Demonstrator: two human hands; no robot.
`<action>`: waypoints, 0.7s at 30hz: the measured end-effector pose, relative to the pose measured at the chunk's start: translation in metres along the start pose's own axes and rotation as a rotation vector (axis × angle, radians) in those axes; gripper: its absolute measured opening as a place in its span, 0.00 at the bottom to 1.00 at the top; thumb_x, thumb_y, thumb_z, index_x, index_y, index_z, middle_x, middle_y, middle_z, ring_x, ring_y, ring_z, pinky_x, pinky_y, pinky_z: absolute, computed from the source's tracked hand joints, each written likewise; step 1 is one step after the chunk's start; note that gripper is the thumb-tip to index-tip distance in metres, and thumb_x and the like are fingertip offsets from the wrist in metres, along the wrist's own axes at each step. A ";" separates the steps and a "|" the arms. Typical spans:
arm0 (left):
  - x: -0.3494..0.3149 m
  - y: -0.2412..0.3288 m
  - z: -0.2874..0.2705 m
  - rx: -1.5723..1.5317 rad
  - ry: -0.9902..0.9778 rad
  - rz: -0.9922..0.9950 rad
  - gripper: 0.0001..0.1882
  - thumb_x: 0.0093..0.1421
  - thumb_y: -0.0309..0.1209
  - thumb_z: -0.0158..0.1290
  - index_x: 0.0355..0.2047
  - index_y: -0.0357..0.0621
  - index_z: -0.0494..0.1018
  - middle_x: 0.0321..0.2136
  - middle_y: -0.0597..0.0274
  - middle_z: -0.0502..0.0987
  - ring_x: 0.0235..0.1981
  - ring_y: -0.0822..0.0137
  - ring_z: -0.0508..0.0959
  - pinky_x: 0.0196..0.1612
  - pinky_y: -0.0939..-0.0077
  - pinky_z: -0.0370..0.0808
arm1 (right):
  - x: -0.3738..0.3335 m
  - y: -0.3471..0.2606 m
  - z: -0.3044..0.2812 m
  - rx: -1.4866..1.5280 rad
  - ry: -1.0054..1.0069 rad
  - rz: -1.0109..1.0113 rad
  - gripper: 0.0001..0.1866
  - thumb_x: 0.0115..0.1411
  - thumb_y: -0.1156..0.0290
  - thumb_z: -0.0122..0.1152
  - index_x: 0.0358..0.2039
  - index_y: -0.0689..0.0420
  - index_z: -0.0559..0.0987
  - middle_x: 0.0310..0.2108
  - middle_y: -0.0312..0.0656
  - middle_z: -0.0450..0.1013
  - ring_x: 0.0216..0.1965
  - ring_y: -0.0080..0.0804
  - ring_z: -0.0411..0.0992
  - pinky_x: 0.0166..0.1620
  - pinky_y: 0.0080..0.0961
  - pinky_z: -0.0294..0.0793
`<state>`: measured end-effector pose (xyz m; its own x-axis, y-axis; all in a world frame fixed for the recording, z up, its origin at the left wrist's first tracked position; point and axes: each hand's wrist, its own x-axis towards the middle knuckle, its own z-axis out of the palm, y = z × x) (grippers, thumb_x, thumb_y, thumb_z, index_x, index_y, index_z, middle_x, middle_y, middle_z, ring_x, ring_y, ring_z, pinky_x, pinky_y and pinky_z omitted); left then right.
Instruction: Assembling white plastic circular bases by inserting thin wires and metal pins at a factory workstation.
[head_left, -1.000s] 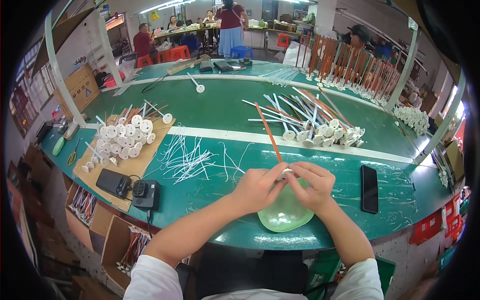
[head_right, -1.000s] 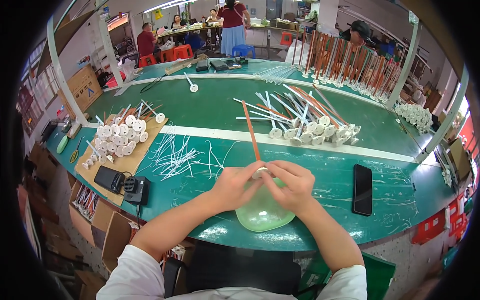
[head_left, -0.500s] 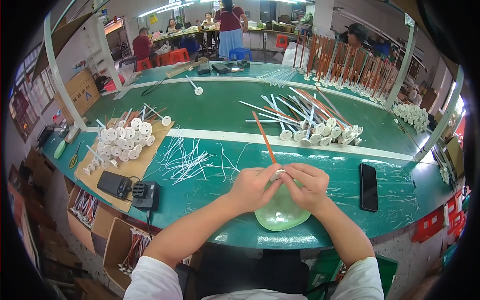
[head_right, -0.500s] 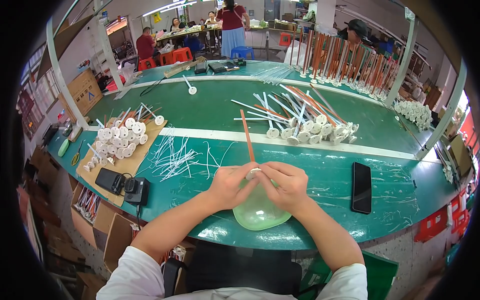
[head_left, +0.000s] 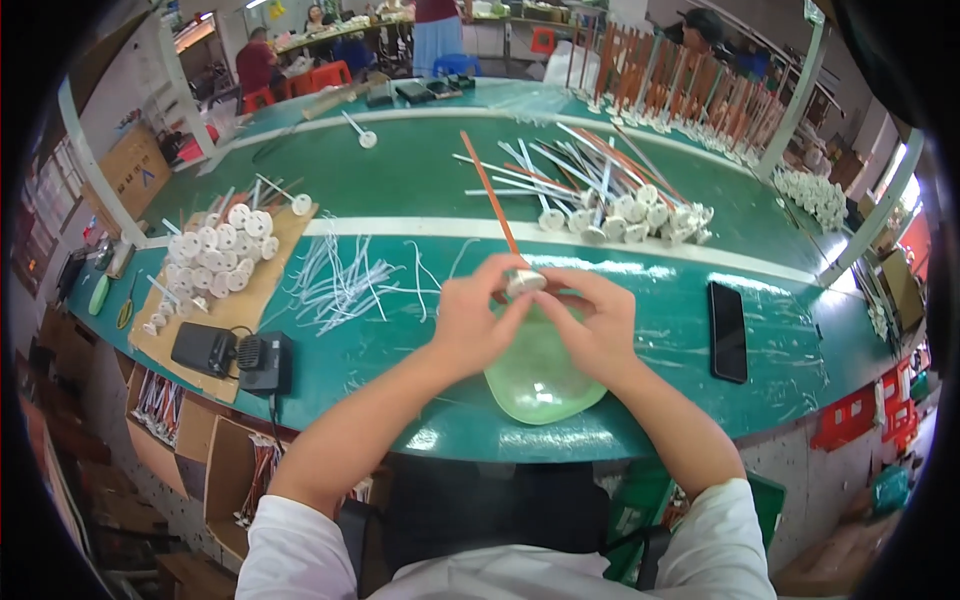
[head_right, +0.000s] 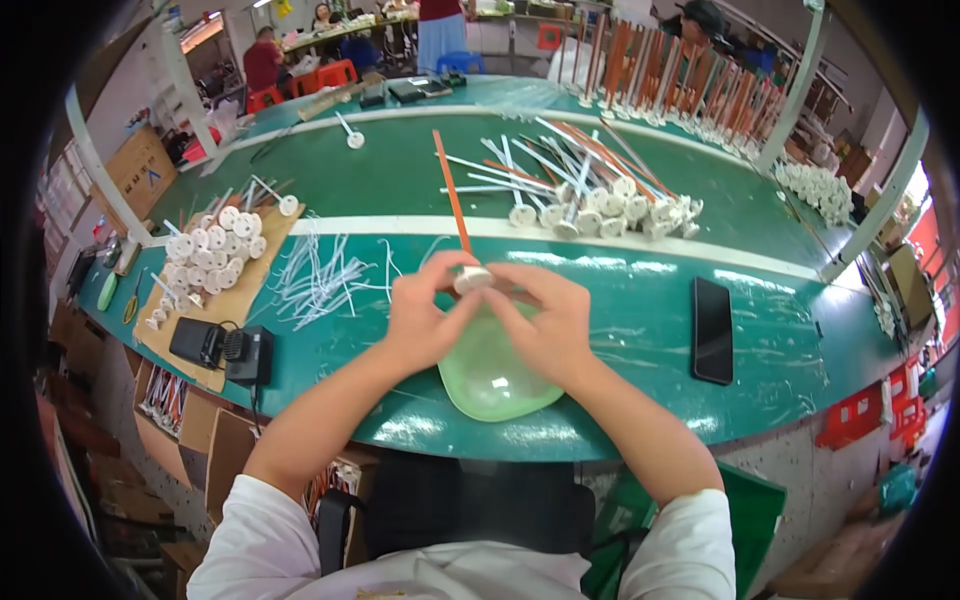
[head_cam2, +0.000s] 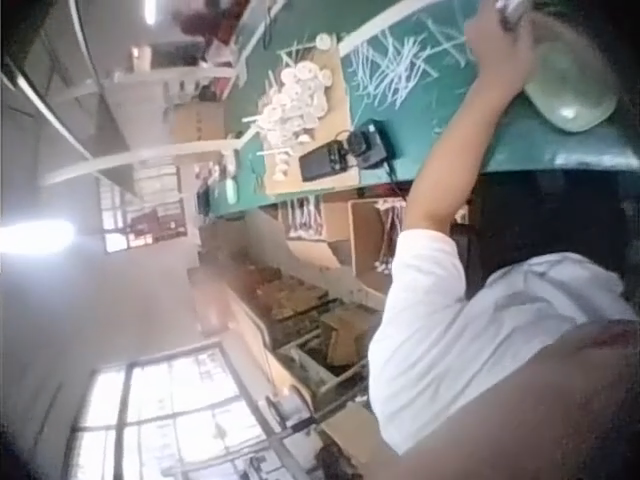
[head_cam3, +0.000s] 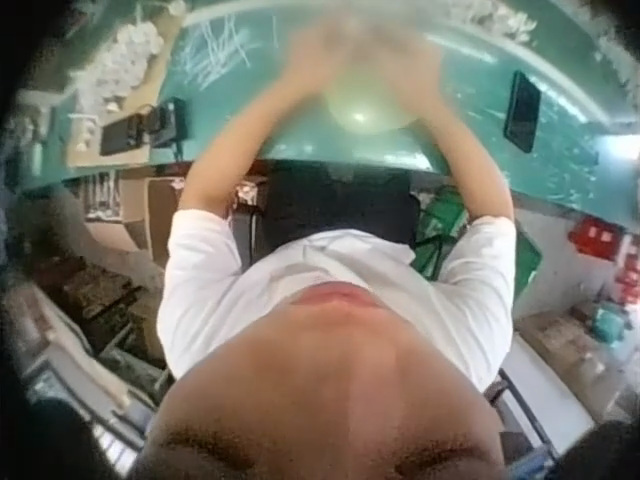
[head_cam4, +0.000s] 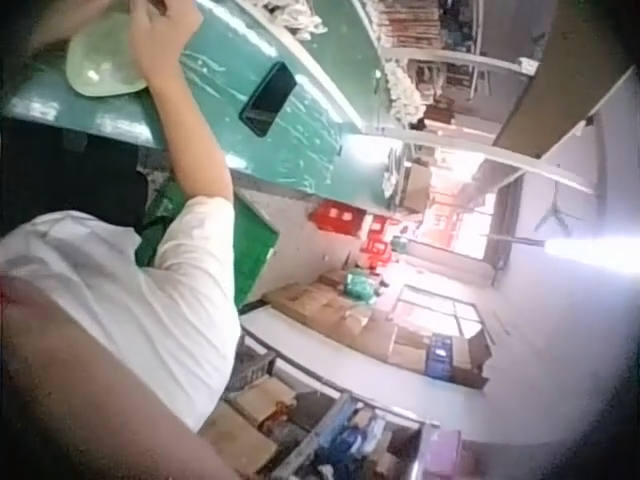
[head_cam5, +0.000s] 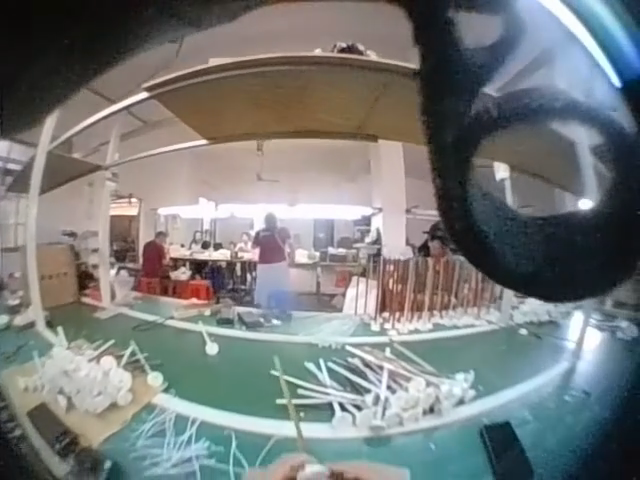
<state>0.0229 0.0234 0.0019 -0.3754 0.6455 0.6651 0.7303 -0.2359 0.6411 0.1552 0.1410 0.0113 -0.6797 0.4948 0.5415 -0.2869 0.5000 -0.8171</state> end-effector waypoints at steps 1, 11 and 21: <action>0.001 -0.002 -0.001 -0.062 0.001 -0.055 0.17 0.57 0.25 0.61 0.46 0.40 0.71 0.30 0.53 0.83 0.29 0.66 0.84 0.33 0.74 0.79 | 0.003 0.003 0.000 0.059 -0.046 0.017 0.15 0.57 0.84 0.65 0.46 0.66 0.80 0.44 0.45 0.78 0.44 0.28 0.77 0.48 0.27 0.79; 0.001 0.004 0.001 0.024 -0.056 0.035 0.16 0.55 0.25 0.62 0.43 0.41 0.71 0.30 0.55 0.83 0.30 0.65 0.84 0.35 0.73 0.79 | 0.000 0.001 -0.011 -0.200 0.018 -0.182 0.11 0.54 0.85 0.64 0.39 0.65 0.83 0.38 0.44 0.80 0.39 0.32 0.79 0.44 0.24 0.79; 0.000 -0.002 0.003 0.013 -0.161 0.164 0.18 0.53 0.21 0.59 0.46 0.42 0.75 0.35 0.52 0.81 0.37 0.55 0.84 0.38 0.70 0.79 | 0.002 -0.003 0.001 -0.336 -0.095 -0.712 0.15 0.46 0.87 0.66 0.37 0.61 0.83 0.37 0.45 0.80 0.35 0.41 0.79 0.38 0.30 0.80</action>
<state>0.0237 0.0260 -0.0005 -0.1559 0.7074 0.6894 0.7819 -0.3381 0.5237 0.1541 0.1399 0.0144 -0.4680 -0.0801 0.8801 -0.4658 0.8687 -0.1687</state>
